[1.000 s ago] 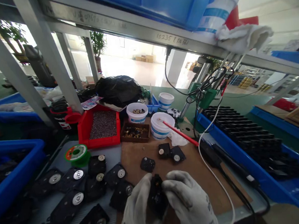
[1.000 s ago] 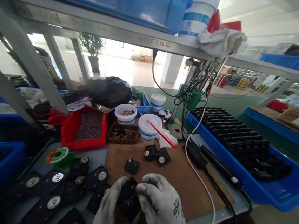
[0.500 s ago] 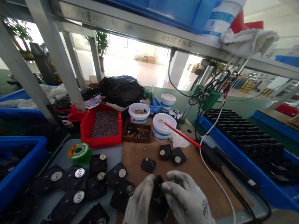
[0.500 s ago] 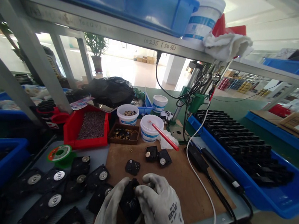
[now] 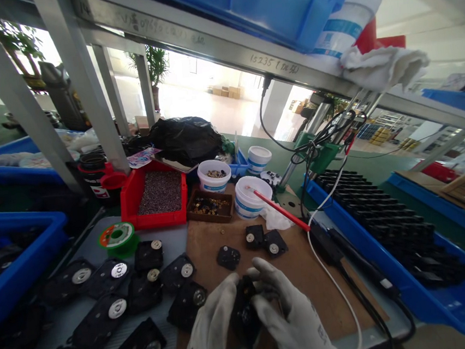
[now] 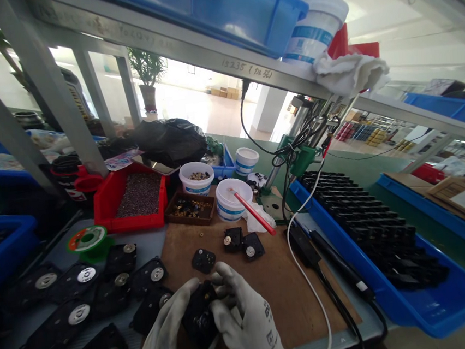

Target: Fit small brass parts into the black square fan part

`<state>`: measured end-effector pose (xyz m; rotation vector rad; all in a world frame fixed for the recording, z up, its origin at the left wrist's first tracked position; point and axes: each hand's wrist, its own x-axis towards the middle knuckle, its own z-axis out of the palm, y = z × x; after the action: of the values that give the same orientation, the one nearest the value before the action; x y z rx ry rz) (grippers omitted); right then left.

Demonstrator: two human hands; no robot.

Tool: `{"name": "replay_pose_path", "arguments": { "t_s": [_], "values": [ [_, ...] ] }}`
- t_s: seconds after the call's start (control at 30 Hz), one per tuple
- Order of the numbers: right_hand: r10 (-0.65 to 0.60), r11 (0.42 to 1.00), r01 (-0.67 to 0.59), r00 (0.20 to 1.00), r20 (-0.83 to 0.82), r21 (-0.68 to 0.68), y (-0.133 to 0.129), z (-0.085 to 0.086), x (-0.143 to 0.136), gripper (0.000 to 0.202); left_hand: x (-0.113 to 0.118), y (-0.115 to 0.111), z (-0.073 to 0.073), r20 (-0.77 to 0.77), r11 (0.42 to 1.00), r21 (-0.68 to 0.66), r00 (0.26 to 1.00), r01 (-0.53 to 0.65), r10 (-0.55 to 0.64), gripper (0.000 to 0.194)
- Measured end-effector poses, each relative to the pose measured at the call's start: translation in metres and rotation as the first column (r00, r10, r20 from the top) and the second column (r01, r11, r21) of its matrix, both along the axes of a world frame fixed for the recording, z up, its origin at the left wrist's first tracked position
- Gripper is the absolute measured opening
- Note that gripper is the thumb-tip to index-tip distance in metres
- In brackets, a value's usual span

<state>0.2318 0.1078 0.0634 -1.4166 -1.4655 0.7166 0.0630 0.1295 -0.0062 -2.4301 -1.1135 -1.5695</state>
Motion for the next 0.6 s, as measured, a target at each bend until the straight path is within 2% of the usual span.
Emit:
{"name": "replay_pose_path", "arguments": {
  "t_s": [0.07, 0.17, 0.3, 0.4, 0.5, 0.6],
  "values": [
    [0.008, 0.988, -0.045, 0.97, -0.244, -0.147, 0.0, -0.001, -0.004, 0.048, -0.001, 0.0, -0.002, 0.002, 1.0, 0.003, 1.0, 0.018, -0.018, 0.08],
    [-0.007, 0.969, -0.106, 0.89, -0.456, -0.222, 0.001, 0.0, -0.009, 0.053, -0.001, 0.0, -0.004, 0.009, 0.999, 0.01, 0.999, 0.039, -0.039, 0.078],
    [-0.078, 0.964, -0.061, 0.866, -0.493, -0.26, 0.003, 0.002, -0.009, 0.054, 0.0, 0.002, -0.002, 0.034, 0.999, 0.026, 0.998, 0.044, -0.044, 0.077],
    [-0.051, 0.964, -0.093, 0.856, -0.515, -0.249, 0.003, 0.0, -0.007, 0.055, 0.001, 0.003, 0.002, 0.044, 0.998, 0.029, 0.997, 0.061, -0.062, 0.075],
    [-0.006, 0.958, -0.146, 0.853, -0.522, -0.249, 0.003, -0.003, -0.004, 0.053, 0.002, 0.004, 0.007, 0.048, 0.996, 0.037, 0.996, 0.078, -0.08, 0.062],
    [-0.005, 0.96, -0.137, 0.863, -0.506, -0.243, 0.003, -0.006, -0.004, 0.054, 0.001, 0.004, 0.01, 0.027, 0.997, 0.044, 0.997, 0.069, -0.07, 0.042]
  ]
}}
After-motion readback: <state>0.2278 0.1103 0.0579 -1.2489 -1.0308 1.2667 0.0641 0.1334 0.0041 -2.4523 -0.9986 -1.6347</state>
